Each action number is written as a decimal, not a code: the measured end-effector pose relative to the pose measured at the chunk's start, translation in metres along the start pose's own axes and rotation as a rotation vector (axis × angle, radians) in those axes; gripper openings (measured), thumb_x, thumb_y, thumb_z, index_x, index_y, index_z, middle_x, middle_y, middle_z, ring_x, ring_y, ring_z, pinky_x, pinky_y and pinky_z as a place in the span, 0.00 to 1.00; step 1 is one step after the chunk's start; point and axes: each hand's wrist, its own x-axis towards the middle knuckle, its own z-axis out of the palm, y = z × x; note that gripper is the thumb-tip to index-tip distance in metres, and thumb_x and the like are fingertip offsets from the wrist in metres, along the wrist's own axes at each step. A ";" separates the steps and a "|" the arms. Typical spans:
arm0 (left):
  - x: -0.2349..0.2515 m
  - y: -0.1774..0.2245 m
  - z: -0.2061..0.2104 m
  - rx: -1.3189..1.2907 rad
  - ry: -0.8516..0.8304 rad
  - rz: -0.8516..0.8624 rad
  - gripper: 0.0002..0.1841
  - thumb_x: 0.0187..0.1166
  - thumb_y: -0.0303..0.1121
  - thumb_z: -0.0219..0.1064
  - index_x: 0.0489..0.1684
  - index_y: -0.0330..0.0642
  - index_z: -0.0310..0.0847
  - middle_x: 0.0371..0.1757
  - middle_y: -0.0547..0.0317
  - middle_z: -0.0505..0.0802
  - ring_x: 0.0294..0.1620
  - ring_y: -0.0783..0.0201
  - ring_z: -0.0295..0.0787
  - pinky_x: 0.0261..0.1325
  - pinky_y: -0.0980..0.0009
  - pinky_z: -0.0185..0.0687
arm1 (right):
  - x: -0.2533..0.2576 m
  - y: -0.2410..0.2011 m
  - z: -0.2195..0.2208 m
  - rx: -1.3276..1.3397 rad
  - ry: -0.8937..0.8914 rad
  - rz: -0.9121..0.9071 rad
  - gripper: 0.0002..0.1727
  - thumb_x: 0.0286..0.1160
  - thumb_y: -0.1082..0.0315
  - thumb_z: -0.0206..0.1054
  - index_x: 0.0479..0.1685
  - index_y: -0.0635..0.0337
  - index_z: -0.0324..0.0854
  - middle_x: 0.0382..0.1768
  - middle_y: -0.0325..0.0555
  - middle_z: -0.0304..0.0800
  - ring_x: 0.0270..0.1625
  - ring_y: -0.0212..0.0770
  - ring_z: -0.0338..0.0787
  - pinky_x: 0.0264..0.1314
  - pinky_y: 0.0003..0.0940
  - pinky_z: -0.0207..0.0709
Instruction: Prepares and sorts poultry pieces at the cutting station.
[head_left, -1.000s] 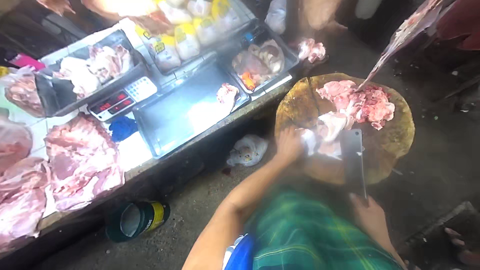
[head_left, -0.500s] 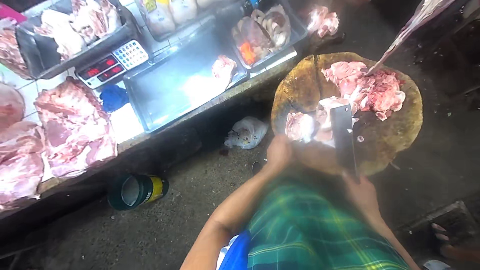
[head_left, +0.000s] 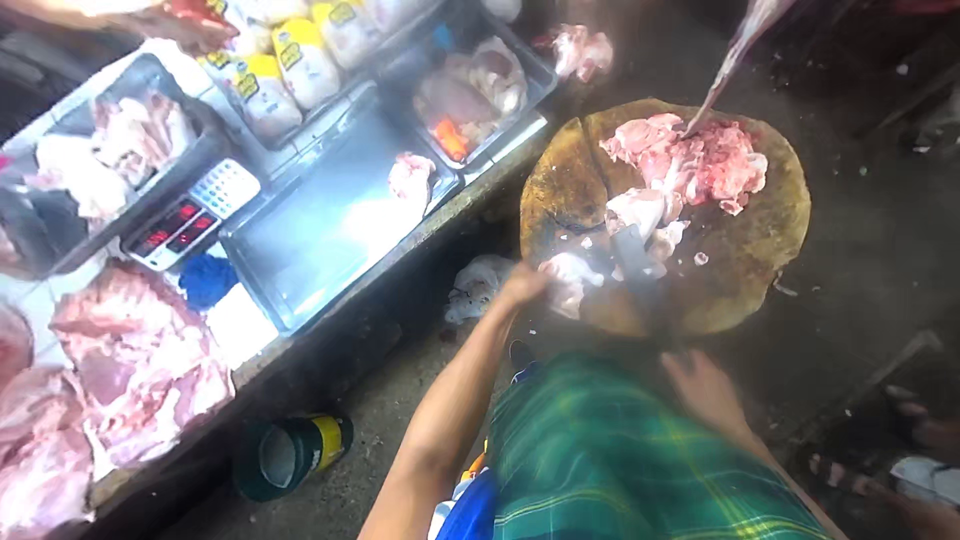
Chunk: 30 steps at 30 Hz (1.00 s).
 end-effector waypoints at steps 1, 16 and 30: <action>-0.014 -0.015 0.005 -0.072 -0.006 -0.029 0.23 0.75 0.41 0.73 0.62 0.34 0.81 0.45 0.43 0.93 0.42 0.51 0.91 0.48 0.48 0.87 | -0.005 -0.004 0.004 -0.023 -0.022 0.017 0.37 0.82 0.30 0.54 0.67 0.54 0.81 0.36 0.55 0.91 0.41 0.56 0.92 0.48 0.62 0.82; -0.040 -0.071 0.049 -0.438 0.015 -0.159 0.27 0.71 0.46 0.77 0.64 0.43 0.78 0.40 0.51 0.93 0.30 0.62 0.88 0.31 0.64 0.84 | -0.029 -0.037 0.040 -0.080 0.340 -0.323 0.30 0.86 0.40 0.60 0.54 0.62 0.86 0.26 0.49 0.90 0.29 0.45 0.91 0.32 0.45 0.85; -0.028 -0.094 0.046 -0.811 -0.101 -0.071 0.12 0.72 0.37 0.63 0.47 0.42 0.80 0.36 0.56 0.90 0.36 0.62 0.89 0.40 0.59 0.87 | 0.007 -0.003 0.013 0.062 -0.095 0.091 0.38 0.81 0.28 0.54 0.58 0.57 0.82 0.28 0.49 0.85 0.24 0.48 0.86 0.30 0.53 0.83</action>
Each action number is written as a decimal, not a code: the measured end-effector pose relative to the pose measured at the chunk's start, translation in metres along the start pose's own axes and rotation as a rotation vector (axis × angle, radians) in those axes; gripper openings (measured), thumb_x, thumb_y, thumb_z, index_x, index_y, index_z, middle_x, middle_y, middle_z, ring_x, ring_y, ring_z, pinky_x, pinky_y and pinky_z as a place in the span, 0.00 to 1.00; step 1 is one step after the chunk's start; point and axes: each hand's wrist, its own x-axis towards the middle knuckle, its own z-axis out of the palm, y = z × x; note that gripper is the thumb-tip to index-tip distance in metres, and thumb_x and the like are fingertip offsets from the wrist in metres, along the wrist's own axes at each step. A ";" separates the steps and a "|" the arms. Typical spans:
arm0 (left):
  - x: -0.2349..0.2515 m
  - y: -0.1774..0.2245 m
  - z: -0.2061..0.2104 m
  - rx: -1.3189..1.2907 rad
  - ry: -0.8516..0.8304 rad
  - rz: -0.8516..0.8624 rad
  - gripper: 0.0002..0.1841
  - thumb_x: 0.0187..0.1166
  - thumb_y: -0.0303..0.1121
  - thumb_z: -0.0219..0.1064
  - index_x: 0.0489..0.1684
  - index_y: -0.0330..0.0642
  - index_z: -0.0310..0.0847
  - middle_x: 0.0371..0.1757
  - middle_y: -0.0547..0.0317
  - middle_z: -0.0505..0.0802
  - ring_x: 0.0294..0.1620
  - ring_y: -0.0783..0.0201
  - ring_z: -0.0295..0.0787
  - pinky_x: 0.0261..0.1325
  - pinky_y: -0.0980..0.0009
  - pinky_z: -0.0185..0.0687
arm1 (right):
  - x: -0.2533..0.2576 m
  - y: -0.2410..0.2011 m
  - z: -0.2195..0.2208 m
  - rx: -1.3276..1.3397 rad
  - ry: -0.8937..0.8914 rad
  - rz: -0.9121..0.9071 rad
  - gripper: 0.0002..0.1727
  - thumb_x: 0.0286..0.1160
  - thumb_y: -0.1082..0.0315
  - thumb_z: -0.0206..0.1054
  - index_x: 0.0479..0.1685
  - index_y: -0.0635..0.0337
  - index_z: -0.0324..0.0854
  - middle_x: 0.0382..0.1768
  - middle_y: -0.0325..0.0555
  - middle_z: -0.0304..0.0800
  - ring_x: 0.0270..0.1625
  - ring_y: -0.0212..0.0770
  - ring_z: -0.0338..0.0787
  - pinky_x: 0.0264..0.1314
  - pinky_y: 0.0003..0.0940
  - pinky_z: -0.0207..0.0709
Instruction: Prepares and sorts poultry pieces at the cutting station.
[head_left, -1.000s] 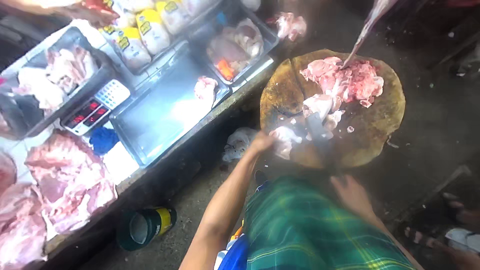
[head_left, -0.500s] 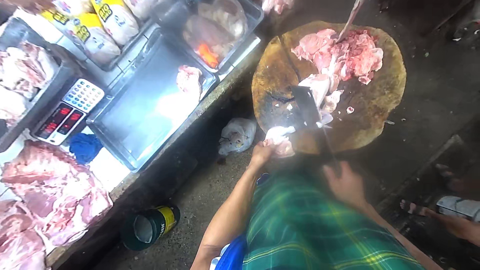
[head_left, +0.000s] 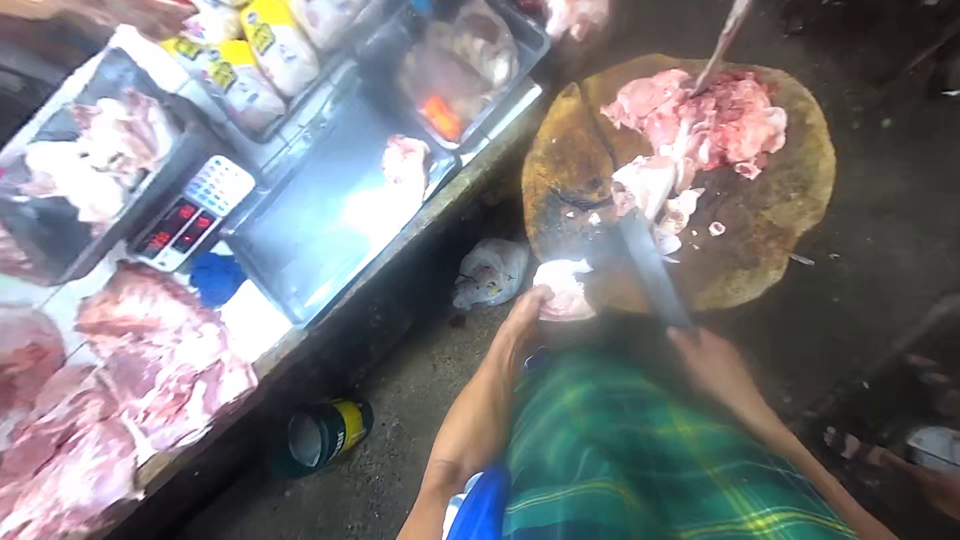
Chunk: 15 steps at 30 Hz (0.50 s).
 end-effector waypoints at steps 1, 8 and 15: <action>-0.009 0.003 -0.005 -0.136 -0.034 -0.004 0.09 0.68 0.36 0.61 0.41 0.45 0.78 0.33 0.58 0.90 0.33 0.64 0.89 0.37 0.62 0.87 | 0.000 0.000 0.001 -0.004 0.014 -0.025 0.38 0.81 0.29 0.54 0.58 0.58 0.82 0.27 0.50 0.84 0.25 0.49 0.86 0.30 0.54 0.83; -0.049 0.004 -0.044 -0.816 -0.440 0.190 0.28 0.70 0.68 0.59 0.31 0.50 0.82 0.16 0.67 0.78 0.13 0.70 0.72 0.16 0.75 0.67 | 0.027 -0.022 0.005 -0.088 0.033 -0.157 0.38 0.82 0.30 0.56 0.63 0.58 0.83 0.31 0.56 0.88 0.29 0.56 0.89 0.36 0.65 0.83; -0.070 0.030 -0.112 -0.733 0.025 0.426 0.21 0.82 0.52 0.50 0.40 0.46 0.81 0.24 0.59 0.87 0.22 0.65 0.82 0.26 0.69 0.81 | 0.032 -0.066 0.015 -0.147 0.056 -0.195 0.36 0.87 0.40 0.57 0.67 0.70 0.79 0.35 0.65 0.88 0.31 0.59 0.88 0.38 0.65 0.83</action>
